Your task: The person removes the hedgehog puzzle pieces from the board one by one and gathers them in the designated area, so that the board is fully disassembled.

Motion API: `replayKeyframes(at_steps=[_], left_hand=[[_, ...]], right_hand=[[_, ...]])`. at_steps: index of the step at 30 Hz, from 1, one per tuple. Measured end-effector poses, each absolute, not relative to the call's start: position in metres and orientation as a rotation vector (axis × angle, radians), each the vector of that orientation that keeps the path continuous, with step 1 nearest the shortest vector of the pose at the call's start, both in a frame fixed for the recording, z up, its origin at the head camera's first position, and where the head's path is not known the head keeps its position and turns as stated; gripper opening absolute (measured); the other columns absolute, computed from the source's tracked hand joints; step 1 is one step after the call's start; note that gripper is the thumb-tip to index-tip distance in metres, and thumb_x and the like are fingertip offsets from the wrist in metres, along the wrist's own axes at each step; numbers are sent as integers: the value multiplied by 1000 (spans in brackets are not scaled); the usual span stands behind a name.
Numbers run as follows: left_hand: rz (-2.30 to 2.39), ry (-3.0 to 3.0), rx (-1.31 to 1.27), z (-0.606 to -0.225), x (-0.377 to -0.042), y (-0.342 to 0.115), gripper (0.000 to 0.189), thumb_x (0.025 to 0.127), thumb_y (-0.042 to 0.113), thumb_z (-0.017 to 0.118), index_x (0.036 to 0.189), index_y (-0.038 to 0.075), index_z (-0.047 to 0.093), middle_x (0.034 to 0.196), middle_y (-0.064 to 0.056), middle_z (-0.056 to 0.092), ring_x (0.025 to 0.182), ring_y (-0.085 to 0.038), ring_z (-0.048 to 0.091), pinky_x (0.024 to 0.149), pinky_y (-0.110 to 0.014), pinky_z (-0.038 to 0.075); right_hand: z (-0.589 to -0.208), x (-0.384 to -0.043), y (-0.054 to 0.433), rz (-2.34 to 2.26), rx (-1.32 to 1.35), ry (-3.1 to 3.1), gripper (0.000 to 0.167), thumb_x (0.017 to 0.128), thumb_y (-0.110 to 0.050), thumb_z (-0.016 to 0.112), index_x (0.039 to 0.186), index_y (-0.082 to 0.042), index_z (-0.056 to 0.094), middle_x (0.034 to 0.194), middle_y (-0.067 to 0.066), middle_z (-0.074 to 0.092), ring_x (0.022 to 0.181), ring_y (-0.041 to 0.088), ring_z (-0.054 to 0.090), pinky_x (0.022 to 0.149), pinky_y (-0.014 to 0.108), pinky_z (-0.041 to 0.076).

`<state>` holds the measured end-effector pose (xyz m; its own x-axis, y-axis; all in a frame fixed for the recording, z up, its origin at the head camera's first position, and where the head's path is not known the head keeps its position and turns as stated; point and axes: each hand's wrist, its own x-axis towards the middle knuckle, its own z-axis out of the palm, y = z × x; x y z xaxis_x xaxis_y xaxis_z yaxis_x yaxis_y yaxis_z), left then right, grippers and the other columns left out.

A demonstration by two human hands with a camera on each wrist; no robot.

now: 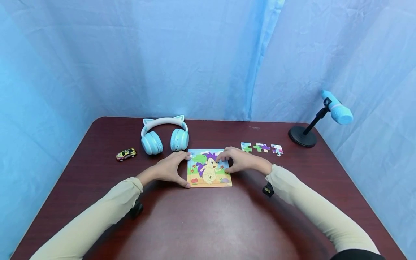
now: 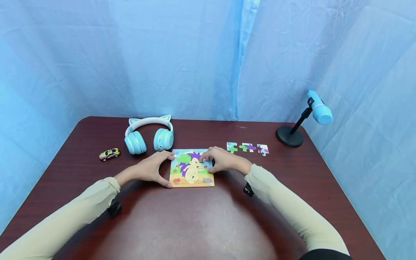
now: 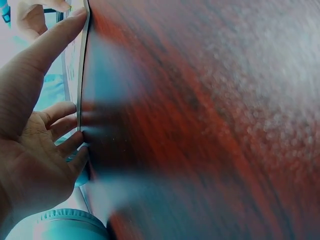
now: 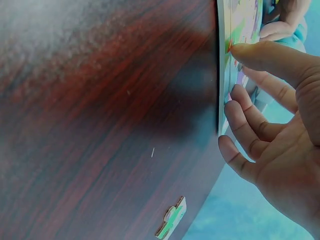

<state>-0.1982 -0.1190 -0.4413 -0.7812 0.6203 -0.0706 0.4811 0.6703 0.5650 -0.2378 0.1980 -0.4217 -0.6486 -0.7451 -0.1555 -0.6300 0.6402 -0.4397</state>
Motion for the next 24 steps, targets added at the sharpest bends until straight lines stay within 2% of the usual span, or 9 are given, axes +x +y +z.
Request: replayKeyframes(at_steps=[4,8,17,24], left_hand=[[775,2626,878,-442,-199,-119,98,71,51,90,146,4,48,159,-11,42,144,-30,39,116,-50,40],[755,2623,858,-442,-199,-118,99,71,52,90,147,4,48,158,-11,42,144,-30,39,116,-50,41],[737,2632,842,-441,-200,-118,101,71,54,90,147,4,47,157,-11,43,143,-31,39,115,-50,41],[734,2630,843,-441,-200,-118,100,71,54,89,147,5,47,157,-11,42,143,-30,39,115,-50,41]], right_hand=[[-419,-239,196,-514,-1108,2508,42,86,-14,80,127,-16,71,106,8,62,99,24,52,81,33,46],[-418,-240,195,-506,-1111,2513,42,84,-13,80,126,-17,72,107,8,62,97,22,54,80,31,48],[-416,-238,192,-521,-1081,2492,42,85,-11,80,125,-18,73,115,9,61,101,21,57,84,36,54],[-414,-240,189,-488,-1127,2467,42,84,-13,81,125,-18,74,113,9,63,95,21,54,76,27,49]])
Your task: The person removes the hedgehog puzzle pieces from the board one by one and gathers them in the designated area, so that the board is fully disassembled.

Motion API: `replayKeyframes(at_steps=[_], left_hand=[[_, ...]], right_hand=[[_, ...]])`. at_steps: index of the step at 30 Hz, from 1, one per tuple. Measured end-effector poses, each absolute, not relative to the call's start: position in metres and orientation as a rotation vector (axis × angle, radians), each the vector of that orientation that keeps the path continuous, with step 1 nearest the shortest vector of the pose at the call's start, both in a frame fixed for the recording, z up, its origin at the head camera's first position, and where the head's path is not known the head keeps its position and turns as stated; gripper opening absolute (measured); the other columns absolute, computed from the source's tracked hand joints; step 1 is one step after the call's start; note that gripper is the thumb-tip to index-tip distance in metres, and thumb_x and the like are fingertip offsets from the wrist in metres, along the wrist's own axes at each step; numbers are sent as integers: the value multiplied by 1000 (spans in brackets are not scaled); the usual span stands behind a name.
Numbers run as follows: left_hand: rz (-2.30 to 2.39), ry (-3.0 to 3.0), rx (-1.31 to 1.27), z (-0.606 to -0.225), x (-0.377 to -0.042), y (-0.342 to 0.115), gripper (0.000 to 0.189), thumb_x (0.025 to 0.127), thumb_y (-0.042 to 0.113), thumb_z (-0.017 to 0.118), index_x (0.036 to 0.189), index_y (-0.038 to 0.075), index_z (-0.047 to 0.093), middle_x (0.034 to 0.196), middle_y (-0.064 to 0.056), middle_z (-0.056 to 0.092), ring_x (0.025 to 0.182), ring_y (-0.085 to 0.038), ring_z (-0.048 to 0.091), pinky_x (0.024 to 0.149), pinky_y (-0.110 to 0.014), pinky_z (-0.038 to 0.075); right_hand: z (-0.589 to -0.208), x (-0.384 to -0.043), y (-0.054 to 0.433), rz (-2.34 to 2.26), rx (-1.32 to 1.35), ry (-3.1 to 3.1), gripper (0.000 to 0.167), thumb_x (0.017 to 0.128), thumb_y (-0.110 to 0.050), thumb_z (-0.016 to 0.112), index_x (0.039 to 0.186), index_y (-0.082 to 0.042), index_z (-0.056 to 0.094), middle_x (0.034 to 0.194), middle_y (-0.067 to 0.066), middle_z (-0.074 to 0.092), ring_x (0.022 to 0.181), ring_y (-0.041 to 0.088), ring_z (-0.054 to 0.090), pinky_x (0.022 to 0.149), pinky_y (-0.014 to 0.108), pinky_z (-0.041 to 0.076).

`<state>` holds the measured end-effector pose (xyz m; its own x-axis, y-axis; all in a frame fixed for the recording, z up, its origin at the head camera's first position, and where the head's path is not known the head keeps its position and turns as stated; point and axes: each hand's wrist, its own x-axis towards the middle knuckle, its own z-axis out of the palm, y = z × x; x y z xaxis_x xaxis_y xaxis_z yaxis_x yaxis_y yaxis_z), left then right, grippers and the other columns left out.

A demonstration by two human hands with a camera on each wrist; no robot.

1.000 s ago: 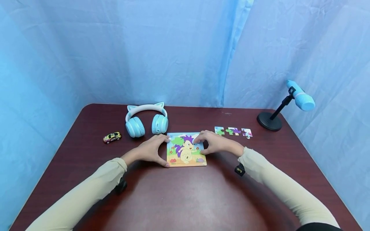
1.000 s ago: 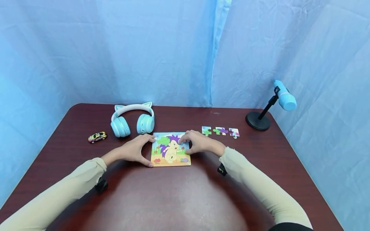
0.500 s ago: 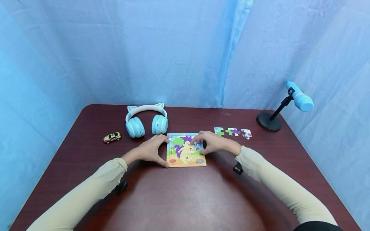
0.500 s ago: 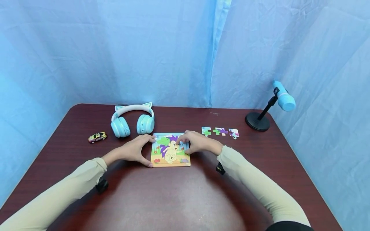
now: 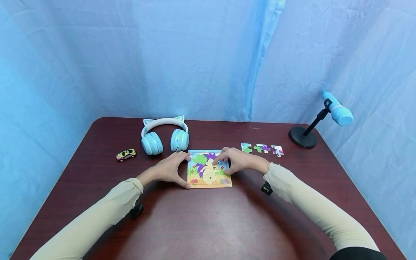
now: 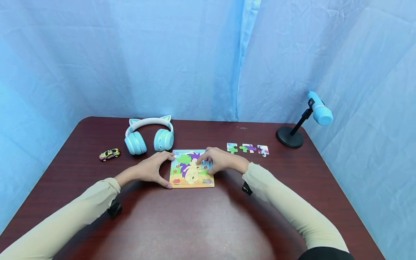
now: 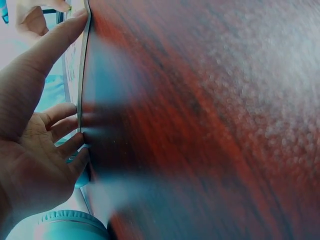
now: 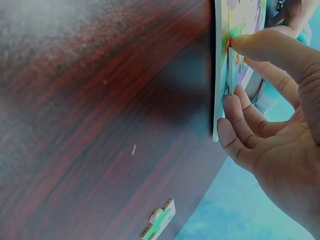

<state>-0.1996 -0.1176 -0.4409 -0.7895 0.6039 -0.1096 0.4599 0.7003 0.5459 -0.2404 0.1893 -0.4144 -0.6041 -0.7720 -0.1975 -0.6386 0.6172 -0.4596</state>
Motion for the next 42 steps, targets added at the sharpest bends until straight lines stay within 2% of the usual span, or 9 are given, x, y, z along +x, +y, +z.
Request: replayKeyframes(at_steps=[13,22,27,32,36,39,42], left_hand=[[743,2651,866,-442,-198,-117,98,71,52,90,146,5,49,159,-10,42,145,-30,39,116,-50,40],[739,2650,873,-444,-200,-117,98,71,52,90,146,6,49,159,-9,42,146,-29,38,117,-50,39],[728,2649,872,-444,-200,-117,98,71,53,90,146,6,48,160,-8,41,146,-28,37,117,-49,39],[720,2645,870,-444,-199,-118,98,71,53,90,147,7,48,160,-8,41,147,-28,36,118,-49,38],[723,2645,870,-443,-198,-118,98,71,53,90,147,6,48,160,-9,41,147,-28,36,117,-49,39],[725,2649,876,-443,-198,-118,98,71,54,90,146,6,48,160,-9,41,147,-28,37,117,-49,39],[728,2653,883,-443,-197,-118,98,71,54,89,146,6,48,160,-9,41,146,-29,38,116,-50,40]], right_hand=[[-408,-238,182,-344,-1116,2488,49,80,-12,80,128,-21,73,110,10,61,96,26,47,73,31,40],[-396,-240,197,-455,-1148,2500,49,81,-8,77,129,-18,72,118,8,64,99,26,53,75,32,47],[-383,-238,223,-477,-1102,2555,50,80,-6,76,129,-15,70,111,8,63,85,24,59,69,28,52],[-379,-237,261,-427,-1032,2619,56,78,-5,76,133,-9,66,104,5,61,79,21,58,65,27,50],[-384,-236,294,-380,-979,2651,53,77,-4,76,130,-4,67,105,6,63,82,18,54,64,29,48],[-388,-235,318,-352,-903,2677,49,77,-4,78,125,-2,69,109,9,65,87,19,54,66,30,48],[-392,-234,339,-346,-821,2699,43,77,-5,79,119,-2,70,111,11,65,86,20,56,67,30,49]])
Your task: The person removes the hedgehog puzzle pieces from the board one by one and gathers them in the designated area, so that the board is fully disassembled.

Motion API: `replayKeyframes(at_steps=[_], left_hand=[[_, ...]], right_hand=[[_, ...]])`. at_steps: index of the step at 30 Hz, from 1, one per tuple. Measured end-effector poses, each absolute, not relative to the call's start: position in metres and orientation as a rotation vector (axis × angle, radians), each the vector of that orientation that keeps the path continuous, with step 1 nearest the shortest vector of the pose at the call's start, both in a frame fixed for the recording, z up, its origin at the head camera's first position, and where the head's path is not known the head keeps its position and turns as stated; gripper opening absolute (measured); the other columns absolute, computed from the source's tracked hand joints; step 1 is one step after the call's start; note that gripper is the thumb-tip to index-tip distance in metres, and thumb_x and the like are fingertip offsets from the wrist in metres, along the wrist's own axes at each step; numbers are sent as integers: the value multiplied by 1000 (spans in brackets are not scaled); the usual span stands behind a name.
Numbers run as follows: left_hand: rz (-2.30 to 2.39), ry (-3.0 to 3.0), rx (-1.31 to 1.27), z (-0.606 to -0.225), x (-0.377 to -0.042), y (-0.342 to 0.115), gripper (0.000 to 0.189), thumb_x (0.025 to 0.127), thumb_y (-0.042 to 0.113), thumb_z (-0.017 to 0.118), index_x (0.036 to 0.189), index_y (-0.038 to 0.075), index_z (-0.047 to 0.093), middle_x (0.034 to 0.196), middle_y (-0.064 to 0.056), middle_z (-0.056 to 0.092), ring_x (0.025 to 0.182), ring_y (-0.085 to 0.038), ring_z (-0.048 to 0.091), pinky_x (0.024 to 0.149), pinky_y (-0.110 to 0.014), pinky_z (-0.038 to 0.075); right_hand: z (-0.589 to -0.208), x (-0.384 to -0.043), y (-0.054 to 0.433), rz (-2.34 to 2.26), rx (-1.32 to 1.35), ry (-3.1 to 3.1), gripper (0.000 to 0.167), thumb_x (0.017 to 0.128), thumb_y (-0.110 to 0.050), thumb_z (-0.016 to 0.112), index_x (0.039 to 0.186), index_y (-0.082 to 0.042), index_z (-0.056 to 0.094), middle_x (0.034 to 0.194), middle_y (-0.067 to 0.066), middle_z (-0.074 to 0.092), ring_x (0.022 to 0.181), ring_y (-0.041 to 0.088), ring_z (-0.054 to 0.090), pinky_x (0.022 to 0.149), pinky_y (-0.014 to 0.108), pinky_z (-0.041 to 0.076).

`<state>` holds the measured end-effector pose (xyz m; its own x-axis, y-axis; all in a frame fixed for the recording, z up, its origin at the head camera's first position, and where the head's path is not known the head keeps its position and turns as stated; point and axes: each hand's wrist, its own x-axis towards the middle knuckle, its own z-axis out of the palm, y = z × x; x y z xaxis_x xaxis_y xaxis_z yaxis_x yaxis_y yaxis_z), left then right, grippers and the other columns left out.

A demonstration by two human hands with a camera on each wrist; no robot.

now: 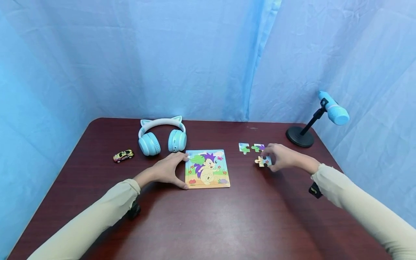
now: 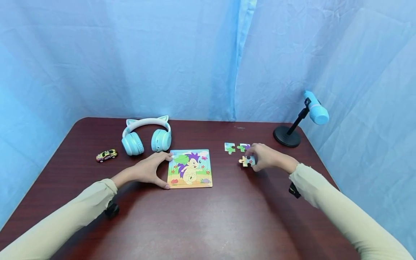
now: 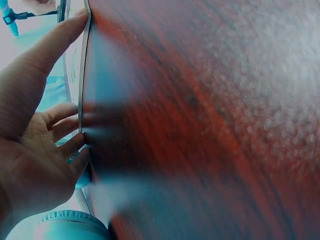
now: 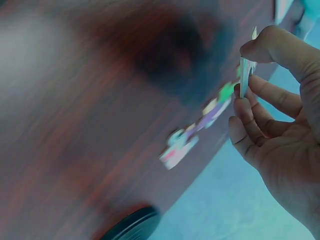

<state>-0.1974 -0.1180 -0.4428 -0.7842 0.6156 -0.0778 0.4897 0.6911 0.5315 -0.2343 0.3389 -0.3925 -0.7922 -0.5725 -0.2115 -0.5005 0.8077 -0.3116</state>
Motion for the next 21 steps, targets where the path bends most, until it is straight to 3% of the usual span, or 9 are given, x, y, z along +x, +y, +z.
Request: replayKeyframes(at_steps=[6,21], left_hand=[[741,2643,875,-441,-197,-118,97,71,52,90,146,6,49,160,-9,41,146,-29,37,116,-50,39],[757,2634,866,-441,-196,-118,96,72,50,91,146,6,48,160,-10,41,146,-30,37,116,-51,40]], right_hand=[[-403,-235,369,-333,-773,2756,39,75,-5,80,113,-1,71,108,12,64,83,20,54,67,31,47],[-419,-242,399,-325,-797,2799,44,76,-5,81,119,-5,74,110,10,64,86,18,54,70,32,49]])
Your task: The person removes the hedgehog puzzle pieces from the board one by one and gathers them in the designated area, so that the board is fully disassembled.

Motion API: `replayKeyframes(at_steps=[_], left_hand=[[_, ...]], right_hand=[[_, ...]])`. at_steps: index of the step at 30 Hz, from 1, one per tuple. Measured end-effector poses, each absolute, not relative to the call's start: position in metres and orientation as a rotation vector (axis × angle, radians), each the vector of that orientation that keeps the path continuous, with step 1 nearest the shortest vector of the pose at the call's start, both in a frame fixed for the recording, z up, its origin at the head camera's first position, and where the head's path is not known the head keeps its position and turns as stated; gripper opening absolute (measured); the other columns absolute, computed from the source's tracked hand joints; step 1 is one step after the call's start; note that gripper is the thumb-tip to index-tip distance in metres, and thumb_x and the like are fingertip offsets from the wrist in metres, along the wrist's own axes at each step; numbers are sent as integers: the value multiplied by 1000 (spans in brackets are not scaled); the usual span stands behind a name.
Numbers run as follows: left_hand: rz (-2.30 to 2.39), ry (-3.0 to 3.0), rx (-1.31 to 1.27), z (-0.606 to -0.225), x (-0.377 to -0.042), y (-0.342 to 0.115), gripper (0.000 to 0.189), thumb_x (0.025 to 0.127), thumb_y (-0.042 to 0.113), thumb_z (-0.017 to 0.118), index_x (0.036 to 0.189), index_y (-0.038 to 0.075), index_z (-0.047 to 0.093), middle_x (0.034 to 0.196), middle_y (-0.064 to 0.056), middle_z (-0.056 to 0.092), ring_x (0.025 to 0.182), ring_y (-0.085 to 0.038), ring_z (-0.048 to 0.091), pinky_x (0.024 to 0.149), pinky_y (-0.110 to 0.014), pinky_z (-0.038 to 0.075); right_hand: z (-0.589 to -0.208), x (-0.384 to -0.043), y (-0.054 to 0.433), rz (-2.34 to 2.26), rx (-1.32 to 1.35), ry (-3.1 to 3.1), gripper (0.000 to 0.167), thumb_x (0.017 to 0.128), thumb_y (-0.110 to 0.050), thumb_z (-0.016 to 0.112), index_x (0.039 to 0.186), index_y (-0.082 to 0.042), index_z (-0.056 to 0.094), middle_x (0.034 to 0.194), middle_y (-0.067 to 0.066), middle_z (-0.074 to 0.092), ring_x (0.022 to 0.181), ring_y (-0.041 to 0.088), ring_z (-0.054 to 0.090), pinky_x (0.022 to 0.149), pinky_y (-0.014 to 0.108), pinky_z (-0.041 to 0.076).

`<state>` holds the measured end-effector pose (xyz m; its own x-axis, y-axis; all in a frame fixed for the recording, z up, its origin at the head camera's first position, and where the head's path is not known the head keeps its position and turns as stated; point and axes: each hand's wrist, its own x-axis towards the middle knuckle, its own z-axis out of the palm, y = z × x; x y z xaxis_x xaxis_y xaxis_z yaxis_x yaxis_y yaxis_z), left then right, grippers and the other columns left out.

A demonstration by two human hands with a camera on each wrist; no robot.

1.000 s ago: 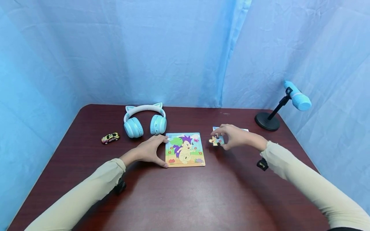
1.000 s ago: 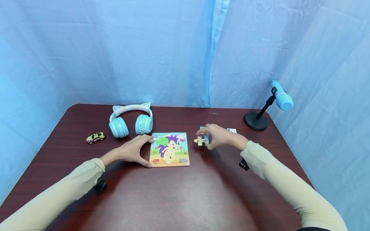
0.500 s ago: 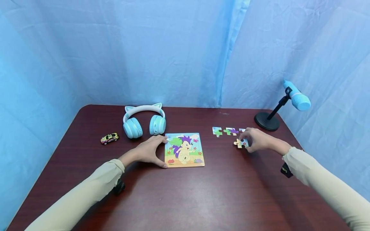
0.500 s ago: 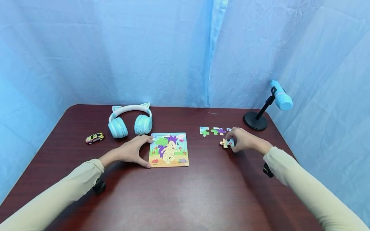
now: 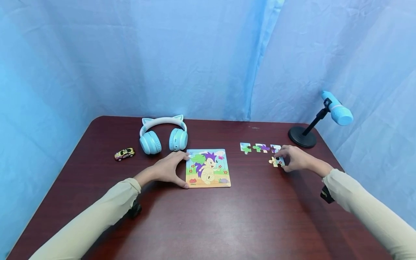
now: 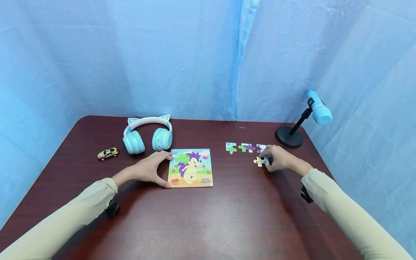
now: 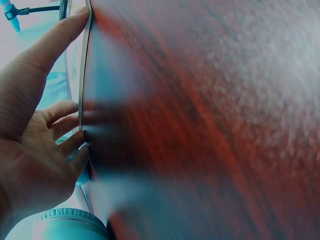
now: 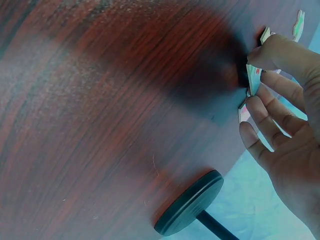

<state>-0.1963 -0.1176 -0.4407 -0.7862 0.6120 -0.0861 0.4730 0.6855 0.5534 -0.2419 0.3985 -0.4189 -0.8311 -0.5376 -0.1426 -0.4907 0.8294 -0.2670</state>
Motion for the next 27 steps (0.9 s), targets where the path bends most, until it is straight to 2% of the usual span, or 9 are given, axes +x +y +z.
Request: replayKeyframes(at_steps=[18,21,25,27], left_hand=[[753,2629,850,-442,-198,-118,97,72,51,90,146,6,48,160,-10,40,146,-30,37,116,-52,39],[757,2628,849,-441,-198,-118,97,72,52,90,146,5,48,160,-10,41,146,-30,37,116,-52,39],[759,2627,848,-440,-198,-118,97,71,52,90,146,5,48,160,-10,40,146,-30,37,116,-51,39],[755,2626,851,-441,-198,-118,97,72,52,90,146,5,48,160,-10,40,146,-30,37,116,-51,39]], right_hand=[[-413,-237,387,-377,-878,2856,43,77,-2,81,119,-4,75,107,12,65,87,21,56,71,33,52],[-411,-236,371,-422,-876,2842,41,80,-3,79,121,-5,74,112,13,64,90,26,57,72,34,51],[-409,-235,341,-475,-918,2808,41,83,-7,78,124,-5,72,123,18,64,107,36,61,80,46,55],[-408,-236,323,-501,-970,2785,41,84,-8,79,125,-6,72,123,16,65,110,36,61,84,49,56]])
